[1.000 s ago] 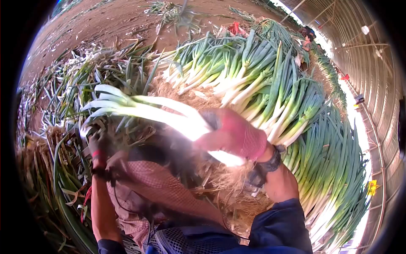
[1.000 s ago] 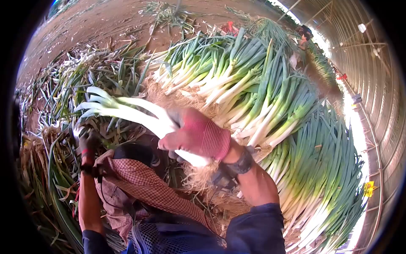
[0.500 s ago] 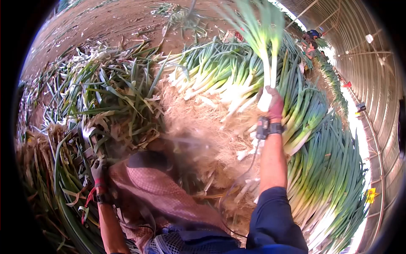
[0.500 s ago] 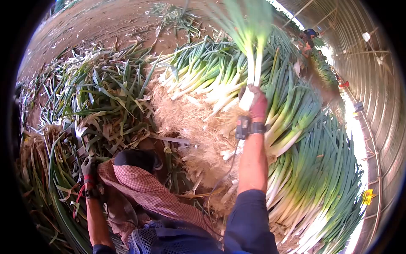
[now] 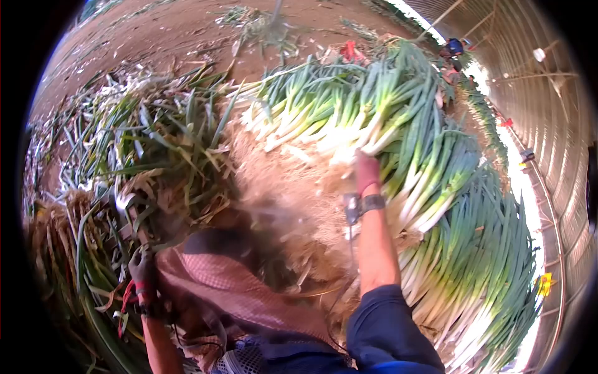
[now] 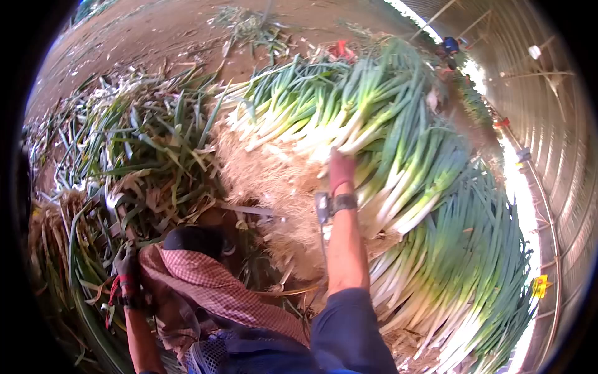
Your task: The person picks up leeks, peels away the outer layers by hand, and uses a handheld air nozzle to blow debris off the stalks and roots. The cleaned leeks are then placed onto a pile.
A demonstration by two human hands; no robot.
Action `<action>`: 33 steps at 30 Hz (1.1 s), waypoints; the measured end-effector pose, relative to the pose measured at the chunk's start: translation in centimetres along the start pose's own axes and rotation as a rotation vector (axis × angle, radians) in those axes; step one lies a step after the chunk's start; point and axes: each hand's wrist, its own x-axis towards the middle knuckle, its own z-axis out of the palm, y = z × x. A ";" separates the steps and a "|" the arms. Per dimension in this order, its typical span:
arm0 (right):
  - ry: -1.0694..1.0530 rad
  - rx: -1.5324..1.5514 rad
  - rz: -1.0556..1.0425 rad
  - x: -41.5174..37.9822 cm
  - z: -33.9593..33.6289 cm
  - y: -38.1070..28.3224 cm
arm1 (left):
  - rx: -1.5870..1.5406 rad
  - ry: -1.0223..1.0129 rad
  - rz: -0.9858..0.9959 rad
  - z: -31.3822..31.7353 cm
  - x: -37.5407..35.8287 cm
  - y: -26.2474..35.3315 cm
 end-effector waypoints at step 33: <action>-1.300 -0.637 -0.199 -34.8 16.9 23.5 | 0.479 -0.040 0.208 0.1 -12.2 4.6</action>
